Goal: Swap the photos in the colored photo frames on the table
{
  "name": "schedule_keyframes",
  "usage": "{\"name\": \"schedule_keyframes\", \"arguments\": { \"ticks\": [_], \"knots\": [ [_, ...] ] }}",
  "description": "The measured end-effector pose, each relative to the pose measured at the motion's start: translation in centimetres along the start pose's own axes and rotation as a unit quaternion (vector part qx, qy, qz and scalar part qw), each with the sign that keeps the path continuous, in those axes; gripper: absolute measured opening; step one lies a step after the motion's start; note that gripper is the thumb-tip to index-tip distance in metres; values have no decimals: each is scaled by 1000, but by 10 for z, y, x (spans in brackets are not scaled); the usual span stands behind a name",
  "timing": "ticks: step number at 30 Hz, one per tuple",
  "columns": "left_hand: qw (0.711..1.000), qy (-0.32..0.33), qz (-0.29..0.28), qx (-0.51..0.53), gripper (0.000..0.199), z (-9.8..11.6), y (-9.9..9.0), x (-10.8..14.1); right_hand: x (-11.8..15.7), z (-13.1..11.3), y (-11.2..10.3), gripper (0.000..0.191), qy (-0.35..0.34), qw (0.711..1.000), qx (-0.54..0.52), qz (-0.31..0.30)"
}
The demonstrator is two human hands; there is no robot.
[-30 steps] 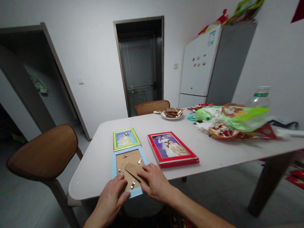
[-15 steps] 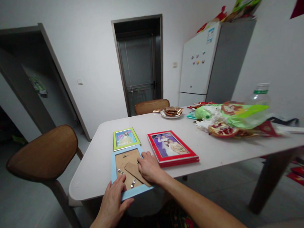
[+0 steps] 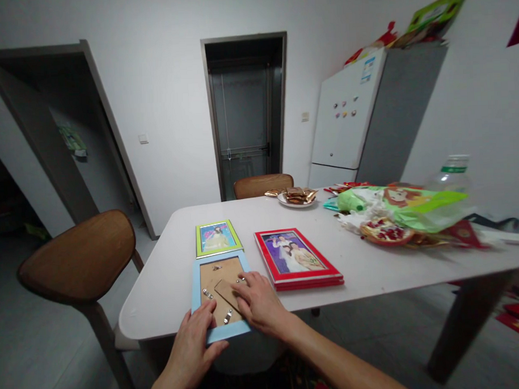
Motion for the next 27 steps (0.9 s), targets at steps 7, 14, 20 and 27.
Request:
{"name": "schedule_keyframes", "arguments": {
  "ticks": [7, 14, 20, 27],
  "knots": [
    [1000, 15, 7, 22, 20, -2, 1, 1, 18, -42, -8, 21, -123, 989, -70, -51],
    [998, 16, 21, 54, 19, -6, 4, -1, 20, -41, -10, 23, -132, 986, -82, -65],
    [994, 46, 51, 81, 18, -3, 2, 1, -9, -35, 1, 28, -90, 989, -116, -18],
    [990, 58, 83, 101, 16, -2, 1, 3, -50, -39, 26, 25, -92, 990, -77, -72]
  ]
}}
Point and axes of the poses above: each hand's wrist, its own x-axis away from the middle knuckle, its own y-axis out of the palm, z = x × y, the point moved 4 cm from there along -x, towards the middle knuckle, and after that the axes turned 12 degrees about -y, right-handed, at the moved point
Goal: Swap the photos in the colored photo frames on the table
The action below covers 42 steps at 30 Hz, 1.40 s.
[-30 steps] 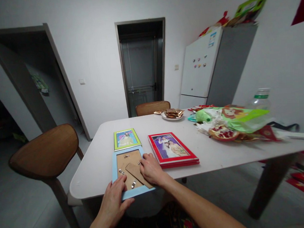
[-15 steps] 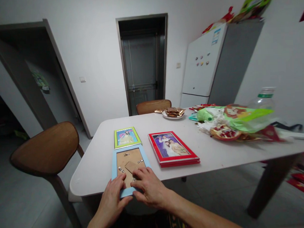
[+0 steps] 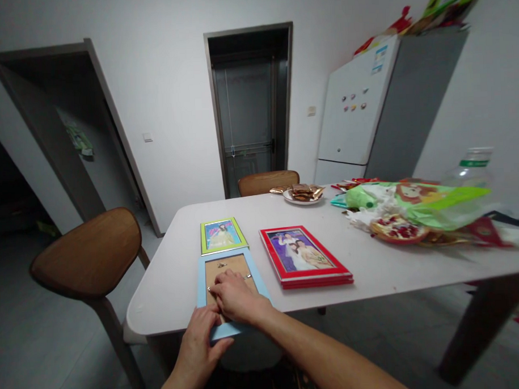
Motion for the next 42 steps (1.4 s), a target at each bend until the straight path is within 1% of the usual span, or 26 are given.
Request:
{"name": "schedule_keyframes", "arguments": {
  "ticks": [7, 10, 12, 14, 16, 18, 22, 26, 31, 33, 36, 38, 40, 42],
  "knots": [
    [1000, 1, 9, 7, 20, -2, 1, 0, -2, -2, 4, 29, 58, 997, -41, 1],
    [1000, 0, 9, 9, 20, -2, 1, 0, -2, -3, 6, 28, 44, 998, -46, 4],
    [1000, -1, 6, 8, 21, -2, 1, 1, -5, 2, 7, 26, 32, 998, -58, 17],
    [1000, -2, 3, 6, 22, -3, 1, 2, -10, 17, 7, 25, 70, 994, -72, 47],
    [1000, -3, 0, 6, 23, -4, 1, 2, -16, 35, 6, 27, 140, 984, -78, 78],
    [1000, -5, -1, 8, 24, -4, 1, 2, -22, 51, 8, 27, 192, 974, -78, 87],
    [1000, -8, 1, 11, 22, -4, -1, 2, -32, 69, 17, 21, 235, 966, -75, 75],
    [1000, -13, 5, 16, 22, -2, -2, 4, -38, 80, 26, 22, 283, 955, -58, 64],
    [1000, -19, -2, 14, 23, -2, -3, 13, -44, 92, 27, 22, 337, 939, -29, 66],
    [1000, -23, -8, 7, 23, -2, -5, 15, -45, 93, 24, 22, 342, 936, -28, 77],
    [999, -28, -18, -32, 24, 1, -6, 14, -43, 87, 17, 21, 327, 939, -41, 100],
    [996, -26, -30, -76, 31, 7, -3, 10, -41, 79, 9, 21, 301, 945, -64, 114],
    [992, -20, -58, -114, 41, 15, 4, 4, -36, 71, -1, 22, 266, 951, -95, 122],
    [988, -12, -91, -128, 47, 20, 10, -1, -24, 66, -15, 23, 232, 956, -119, 133]
  ]
}}
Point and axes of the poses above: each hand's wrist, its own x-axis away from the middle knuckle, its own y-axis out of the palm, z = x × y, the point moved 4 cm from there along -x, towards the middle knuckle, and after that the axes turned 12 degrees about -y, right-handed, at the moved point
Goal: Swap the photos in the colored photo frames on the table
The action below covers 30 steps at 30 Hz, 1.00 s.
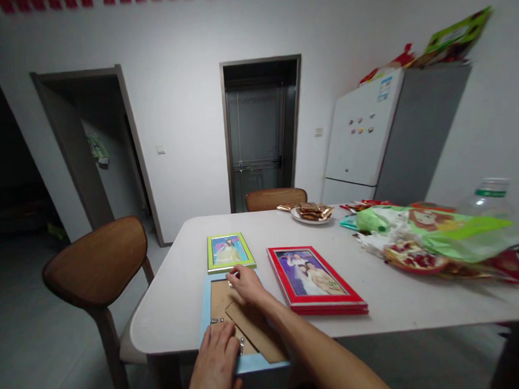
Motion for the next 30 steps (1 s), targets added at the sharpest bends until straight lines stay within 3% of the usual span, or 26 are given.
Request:
{"name": "schedule_keyframes", "arguments": {
  "ticks": [3, 5, 7, 9, 10, 11, 13, 16, 18, 19, 23, 26, 27, 30],
  "knots": [
    [999, 12, -2, 34, 52, 0, -3, -4, 22, 7, -37, 26, -22, 993, -96, 61],
    [995, 17, 37, 93, 50, -4, -15, -3, 42, 19, -60, 27, 14, 972, -187, 140],
    [981, 5, 87, 175, 39, -5, -33, -2, 65, 29, -68, 27, 79, 937, -277, 197],
    [951, -20, 129, 279, 25, 2, -50, -3, 86, 28, -53, 31, 146, 895, -379, 184],
    [931, -32, 145, 333, 21, 8, -56, -4, 94, 22, -40, 34, 173, 873, -432, 148],
    [909, -40, 155, 384, 21, 17, -61, -5, 101, 14, -24, 39, 202, 848, -480, 98],
    [868, -41, 161, 468, 26, 37, -66, -9, 107, -6, -2, 45, 218, 793, -565, 62],
    [830, -14, 152, 537, 29, 66, -67, -18, 99, -19, -6, 43, 158, 750, -628, 135],
    [809, 11, 146, 570, 37, 79, -69, -27, 92, -7, -30, 43, 142, 760, -605, 190],
    [800, 20, 141, 582, 44, 83, -69, -33, 88, 4, -45, 45, 141, 781, -573, 206],
    [800, 41, 105, 589, 54, 97, -61, -62, 77, 69, -118, 54, 164, 893, -338, 248],
    [838, 25, 63, 541, 48, 107, -34, -82, 68, 112, -164, 49, 186, 950, -116, 222],
    [857, 11, 50, 512, 45, 110, -23, -88, 65, 124, -176, 48, 193, 958, -46, 207],
    [900, -36, 24, 435, 37, 113, 9, -99, 56, 151, -195, 44, 215, 958, 34, 186]
  ]
}}
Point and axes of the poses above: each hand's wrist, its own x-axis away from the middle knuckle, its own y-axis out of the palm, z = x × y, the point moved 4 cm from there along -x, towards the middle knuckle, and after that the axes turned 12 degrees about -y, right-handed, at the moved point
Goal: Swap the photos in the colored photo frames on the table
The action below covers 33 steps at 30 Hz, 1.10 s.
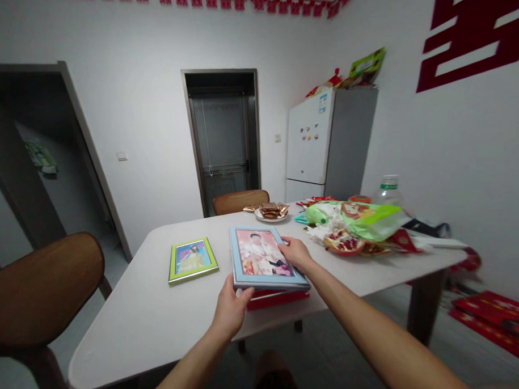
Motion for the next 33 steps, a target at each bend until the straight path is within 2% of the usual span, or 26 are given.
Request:
{"name": "schedule_keyframes", "arguments": {
  "ticks": [2, 5, 8, 11, 14, 16, 21, 24, 26, 29, 33],
  "knots": [
    [999, -20, 5, -26, 35, -13, 9, -4, -8, 9, 2, 41, 2, 999, 31, -11],
    [997, -34, 11, -67, 36, -28, 12, -8, -11, 17, 13, 37, -8, 997, 76, -32],
    [993, -49, 13, -107, 40, -38, 7, -10, -9, 20, 23, 35, -21, 993, 111, -45],
    [987, -72, 21, -139, 51, -47, -3, -10, -7, 14, 25, 34, -38, 989, 139, -42],
    [984, -71, 31, -159, 58, -52, -21, -8, -4, -12, 34, 35, -82, 984, 156, -31],
    [983, -56, 43, -172, 56, -53, -37, -8, 1, -40, 53, 35, -132, 978, 158, -36],
    [971, -29, 90, -220, 49, -63, -82, -14, 30, -117, 135, 30, -250, 951, 142, -111],
    [958, -28, 111, -262, 48, -73, -102, -18, 44, -147, 173, 31, -296, 934, 130, -152],
    [949, -27, 119, -291, 49, -77, -111, -19, 49, -158, 188, 31, -318, 924, 124, -173],
    [937, -19, 122, -328, 49, -79, -121, -19, 57, -159, 200, 31, -338, 913, 116, -196],
    [927, -9, 114, -357, 52, -79, -125, -8, 88, -142, 197, 22, -351, 909, 100, -201]
  ]
}}
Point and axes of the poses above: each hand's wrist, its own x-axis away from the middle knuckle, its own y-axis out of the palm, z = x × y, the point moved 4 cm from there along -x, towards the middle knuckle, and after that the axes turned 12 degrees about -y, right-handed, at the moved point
